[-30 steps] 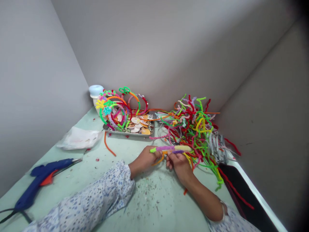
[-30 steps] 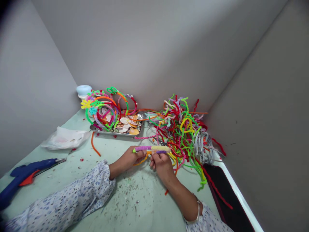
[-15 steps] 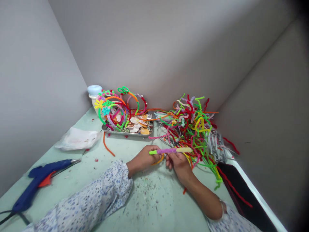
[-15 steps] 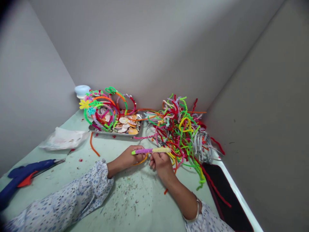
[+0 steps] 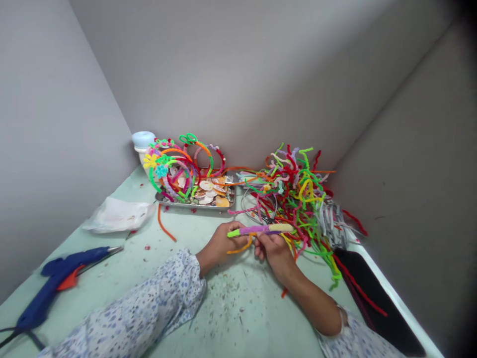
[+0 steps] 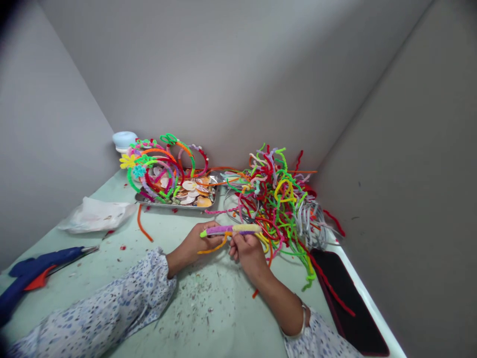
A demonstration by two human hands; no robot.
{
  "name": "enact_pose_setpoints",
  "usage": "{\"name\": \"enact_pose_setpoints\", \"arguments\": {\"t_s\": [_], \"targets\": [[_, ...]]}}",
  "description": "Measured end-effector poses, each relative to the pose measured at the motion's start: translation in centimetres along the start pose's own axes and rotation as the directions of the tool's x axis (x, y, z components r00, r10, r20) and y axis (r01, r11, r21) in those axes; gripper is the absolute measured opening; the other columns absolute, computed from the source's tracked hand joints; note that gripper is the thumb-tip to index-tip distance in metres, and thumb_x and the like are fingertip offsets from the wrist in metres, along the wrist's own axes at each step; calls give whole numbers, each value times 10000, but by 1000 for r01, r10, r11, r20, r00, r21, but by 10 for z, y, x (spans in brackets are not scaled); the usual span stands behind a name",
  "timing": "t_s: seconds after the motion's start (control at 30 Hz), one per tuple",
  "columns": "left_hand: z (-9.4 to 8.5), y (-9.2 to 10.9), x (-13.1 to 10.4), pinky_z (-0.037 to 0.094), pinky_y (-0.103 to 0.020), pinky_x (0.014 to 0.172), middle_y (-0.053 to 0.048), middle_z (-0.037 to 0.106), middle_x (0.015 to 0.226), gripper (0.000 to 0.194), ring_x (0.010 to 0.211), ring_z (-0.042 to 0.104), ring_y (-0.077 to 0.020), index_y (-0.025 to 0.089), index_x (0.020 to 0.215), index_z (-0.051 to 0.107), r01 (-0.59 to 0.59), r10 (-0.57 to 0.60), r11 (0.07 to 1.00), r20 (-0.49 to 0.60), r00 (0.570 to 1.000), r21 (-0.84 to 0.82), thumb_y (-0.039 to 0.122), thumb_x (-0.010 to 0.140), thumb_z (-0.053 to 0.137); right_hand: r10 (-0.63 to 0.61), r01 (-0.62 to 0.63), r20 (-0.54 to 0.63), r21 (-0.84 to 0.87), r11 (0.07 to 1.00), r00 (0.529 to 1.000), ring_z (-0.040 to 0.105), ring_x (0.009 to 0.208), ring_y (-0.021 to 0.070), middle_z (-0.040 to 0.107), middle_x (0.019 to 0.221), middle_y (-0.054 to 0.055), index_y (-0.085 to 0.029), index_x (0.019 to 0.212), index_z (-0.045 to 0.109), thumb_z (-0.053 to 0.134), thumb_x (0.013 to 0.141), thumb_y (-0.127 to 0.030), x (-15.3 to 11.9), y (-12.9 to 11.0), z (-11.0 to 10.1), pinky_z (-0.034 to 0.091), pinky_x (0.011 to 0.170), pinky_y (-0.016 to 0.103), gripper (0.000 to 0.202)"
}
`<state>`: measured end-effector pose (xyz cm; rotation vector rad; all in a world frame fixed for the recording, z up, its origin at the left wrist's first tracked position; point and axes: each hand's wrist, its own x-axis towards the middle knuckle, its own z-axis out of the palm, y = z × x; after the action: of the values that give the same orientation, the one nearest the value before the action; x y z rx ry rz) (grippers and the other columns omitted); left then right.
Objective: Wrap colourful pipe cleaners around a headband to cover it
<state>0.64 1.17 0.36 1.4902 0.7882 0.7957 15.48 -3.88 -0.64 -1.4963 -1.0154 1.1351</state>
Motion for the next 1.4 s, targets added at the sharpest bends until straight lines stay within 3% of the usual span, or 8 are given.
{"name": "enact_pose_setpoints", "arguments": {"t_s": [0.27,0.57,1.07,1.4], "targets": [[3,6,-2,417,-215,567,-39,614,687,209,615,555,-132,123,743,586,23,-25,995,-22,999,-92,306,673,657,27,-27,-7,11,1000,1000,458,369,94,557,441,-3,-162,566,555,503,765,-432,0,-2,0,354,415,202,339],[1,2,-3,410,-216,605,-32,614,710,189,640,529,-115,106,773,599,-76,76,997,-37,996,10,266,689,651,29,-30,-14,-2,1000,999,465,371,92,567,443,-1,-156,568,566,510,762,-427,-1,-2,1,365,420,207,337],[4,-1,-4,362,-211,528,6,564,608,264,538,477,-93,130,717,530,-23,17,996,-75,997,-85,342,655,675,-16,16,9,-31,999,1000,477,403,95,567,469,-6,-154,600,578,493,776,-421,-2,-1,1,376,446,207,331],[6,7,-6,285,-201,463,58,467,482,158,451,391,-72,143,624,517,72,-87,990,-124,989,-118,247,659,632,-28,29,17,-62,998,999,470,425,100,550,477,-2,-154,587,568,492,775,-388,-5,-3,3,379,461,212,309]]}}
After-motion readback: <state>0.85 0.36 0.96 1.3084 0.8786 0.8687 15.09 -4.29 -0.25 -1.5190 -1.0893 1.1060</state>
